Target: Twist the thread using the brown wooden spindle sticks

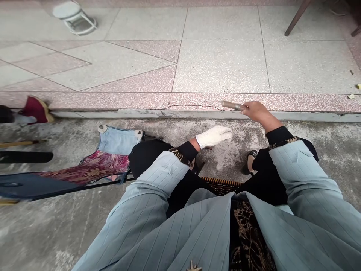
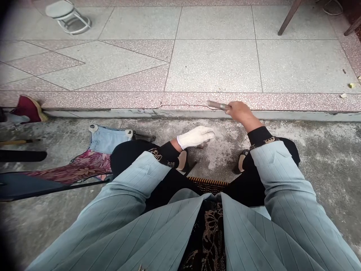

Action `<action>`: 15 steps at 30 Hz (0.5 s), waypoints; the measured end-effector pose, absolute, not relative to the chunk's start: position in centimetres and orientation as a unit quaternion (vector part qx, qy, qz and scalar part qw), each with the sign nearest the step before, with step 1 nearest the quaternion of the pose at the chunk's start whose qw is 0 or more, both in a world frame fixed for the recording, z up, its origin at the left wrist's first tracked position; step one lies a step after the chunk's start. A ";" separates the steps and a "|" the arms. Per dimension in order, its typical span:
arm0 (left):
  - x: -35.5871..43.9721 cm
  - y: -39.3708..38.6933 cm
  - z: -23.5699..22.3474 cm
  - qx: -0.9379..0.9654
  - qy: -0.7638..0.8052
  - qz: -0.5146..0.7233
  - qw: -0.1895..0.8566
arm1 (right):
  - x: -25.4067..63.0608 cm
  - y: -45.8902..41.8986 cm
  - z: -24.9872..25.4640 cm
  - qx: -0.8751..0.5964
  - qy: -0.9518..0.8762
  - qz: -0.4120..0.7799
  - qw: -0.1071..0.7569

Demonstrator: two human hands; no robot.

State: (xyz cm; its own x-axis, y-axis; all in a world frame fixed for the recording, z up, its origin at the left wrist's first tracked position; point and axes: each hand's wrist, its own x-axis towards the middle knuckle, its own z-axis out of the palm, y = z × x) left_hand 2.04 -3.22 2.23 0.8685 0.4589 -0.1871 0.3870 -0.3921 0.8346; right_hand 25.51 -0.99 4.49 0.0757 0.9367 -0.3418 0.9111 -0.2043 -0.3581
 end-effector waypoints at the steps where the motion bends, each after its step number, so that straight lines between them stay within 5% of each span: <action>1: 2.0 -3.2 2.3 0.834 0.254 0.037 0.488 | 25.3 -1.0 4.3 -0.722 -0.649 0.237 -0.033; 5: 1.7 -3.0 2.2 0.833 0.280 0.049 0.475 | 24.5 -1.3 3.3 -0.636 -0.701 0.249 -0.206; 9: 1.2 -1.9 2.1 0.819 0.351 0.080 0.447 | 24.0 -1.9 2.4 -0.509 -0.726 0.357 -0.293; 15: 0.4 -0.1 1.9 0.779 0.439 0.170 0.414 | 24.5 -2.2 4.2 -0.347 -0.703 0.603 -0.147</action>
State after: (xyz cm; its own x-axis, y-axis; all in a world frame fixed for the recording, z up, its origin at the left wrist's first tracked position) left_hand 0.39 -0.05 1.86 0.5570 0.8246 -0.0988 0.5440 -0.2724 0.7936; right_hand 24.54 -2.22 4.15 -0.7167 0.3103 -0.6245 0.6644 0.0319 -0.7467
